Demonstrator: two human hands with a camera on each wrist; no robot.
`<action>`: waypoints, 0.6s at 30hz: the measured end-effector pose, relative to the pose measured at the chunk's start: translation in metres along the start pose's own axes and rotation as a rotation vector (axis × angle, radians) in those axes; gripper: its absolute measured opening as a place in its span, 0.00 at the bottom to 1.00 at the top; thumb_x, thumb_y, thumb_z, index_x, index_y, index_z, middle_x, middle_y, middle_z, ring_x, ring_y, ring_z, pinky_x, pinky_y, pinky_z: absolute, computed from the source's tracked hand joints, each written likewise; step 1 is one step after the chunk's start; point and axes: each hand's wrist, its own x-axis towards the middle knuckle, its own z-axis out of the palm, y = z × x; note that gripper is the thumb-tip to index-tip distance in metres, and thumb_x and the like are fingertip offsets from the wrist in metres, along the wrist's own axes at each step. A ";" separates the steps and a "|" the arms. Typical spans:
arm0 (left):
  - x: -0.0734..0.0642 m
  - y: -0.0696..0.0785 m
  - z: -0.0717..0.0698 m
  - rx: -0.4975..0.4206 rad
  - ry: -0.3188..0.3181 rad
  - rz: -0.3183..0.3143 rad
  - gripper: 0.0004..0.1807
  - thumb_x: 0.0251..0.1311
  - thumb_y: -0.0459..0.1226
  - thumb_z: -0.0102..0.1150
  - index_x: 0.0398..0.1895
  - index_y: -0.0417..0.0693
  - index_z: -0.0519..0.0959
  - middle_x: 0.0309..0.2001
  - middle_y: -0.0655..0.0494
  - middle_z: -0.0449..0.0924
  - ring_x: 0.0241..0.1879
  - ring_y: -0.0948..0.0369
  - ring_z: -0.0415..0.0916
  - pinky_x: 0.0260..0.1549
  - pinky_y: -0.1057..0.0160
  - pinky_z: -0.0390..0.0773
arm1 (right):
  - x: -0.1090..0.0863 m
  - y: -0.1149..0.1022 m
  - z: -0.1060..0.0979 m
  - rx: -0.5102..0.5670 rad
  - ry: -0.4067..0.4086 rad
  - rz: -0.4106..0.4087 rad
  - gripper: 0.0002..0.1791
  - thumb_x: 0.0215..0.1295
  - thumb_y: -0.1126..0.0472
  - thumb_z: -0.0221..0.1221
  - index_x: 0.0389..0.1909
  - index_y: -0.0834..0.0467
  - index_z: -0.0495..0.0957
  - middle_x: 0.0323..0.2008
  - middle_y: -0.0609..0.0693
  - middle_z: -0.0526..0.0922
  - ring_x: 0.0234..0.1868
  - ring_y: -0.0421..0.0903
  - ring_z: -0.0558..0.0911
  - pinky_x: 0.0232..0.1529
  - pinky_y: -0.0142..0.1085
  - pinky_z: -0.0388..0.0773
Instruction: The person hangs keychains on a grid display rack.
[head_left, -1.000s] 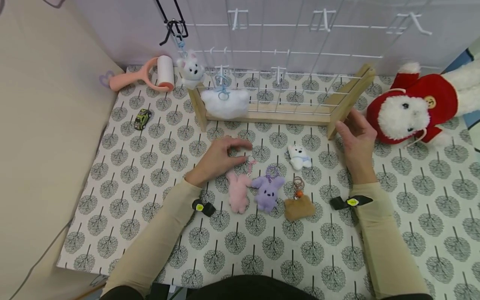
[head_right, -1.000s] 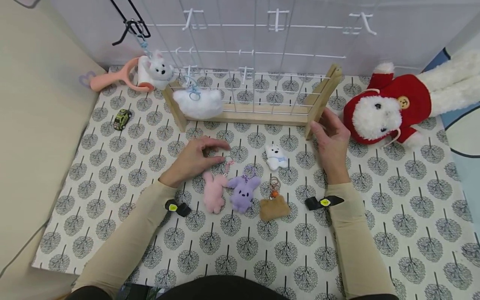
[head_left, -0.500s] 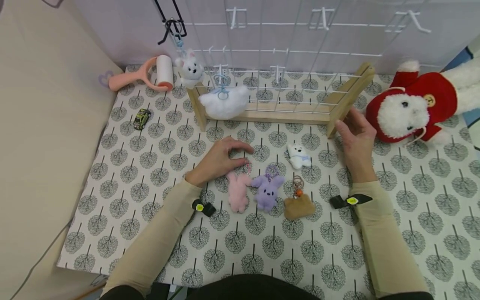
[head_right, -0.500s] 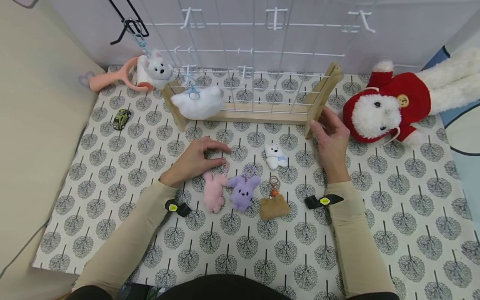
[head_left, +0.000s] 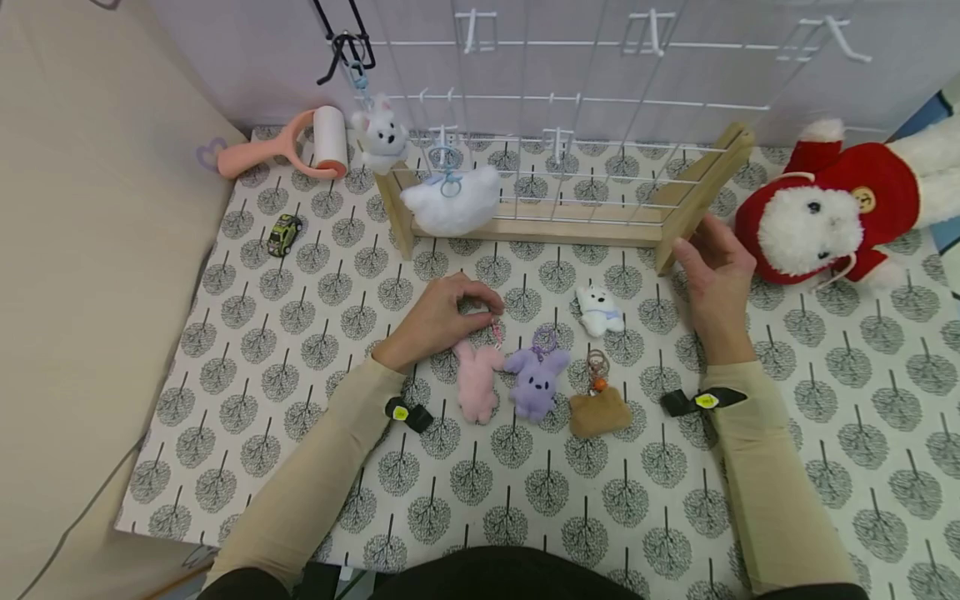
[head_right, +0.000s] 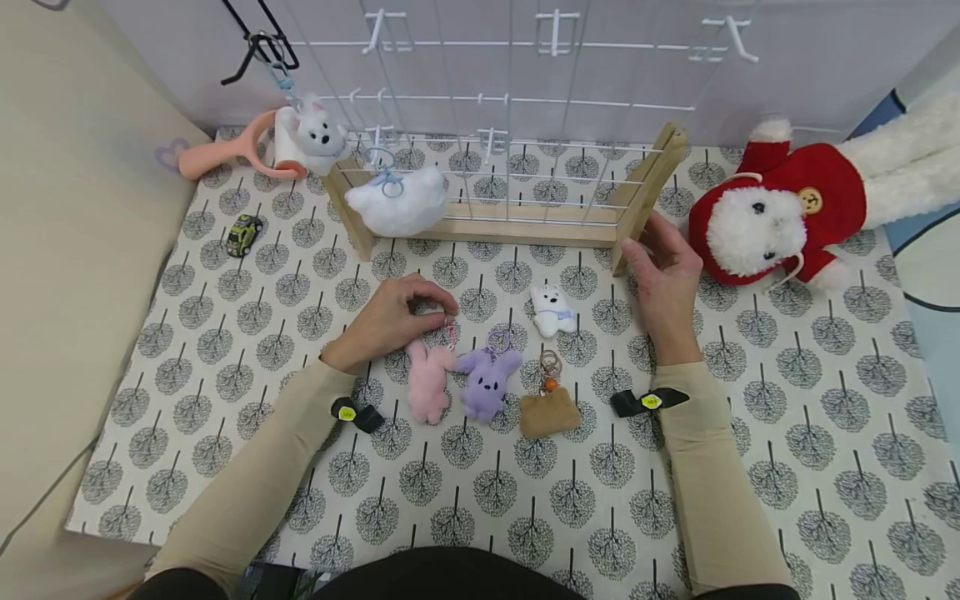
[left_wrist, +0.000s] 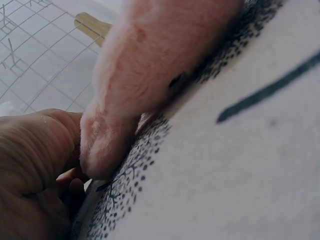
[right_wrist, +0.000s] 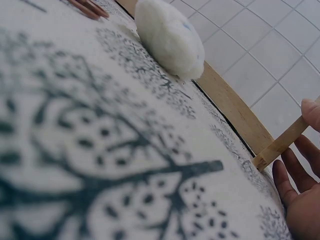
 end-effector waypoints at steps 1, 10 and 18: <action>0.000 0.001 0.000 0.000 0.001 -0.002 0.09 0.62 0.32 0.73 0.44 0.51 0.90 0.43 0.62 0.88 0.44 0.61 0.78 0.51 0.57 0.77 | 0.000 0.000 0.000 0.000 0.000 0.002 0.26 0.67 0.71 0.68 0.66 0.57 0.82 0.61 0.52 0.84 0.63 0.47 0.79 0.66 0.34 0.73; -0.001 0.012 -0.006 0.030 0.060 -0.041 0.08 0.62 0.33 0.72 0.44 0.50 0.90 0.41 0.60 0.87 0.40 0.61 0.78 0.46 0.57 0.77 | 0.001 0.000 0.000 0.002 0.005 0.014 0.26 0.67 0.71 0.68 0.66 0.57 0.82 0.60 0.51 0.85 0.63 0.47 0.80 0.67 0.34 0.73; -0.002 0.030 -0.014 0.080 0.182 0.045 0.09 0.62 0.31 0.70 0.44 0.45 0.90 0.43 0.55 0.90 0.42 0.58 0.79 0.46 0.57 0.77 | 0.001 -0.001 0.000 0.017 0.013 0.038 0.27 0.67 0.71 0.68 0.67 0.57 0.81 0.63 0.51 0.83 0.65 0.47 0.79 0.70 0.35 0.71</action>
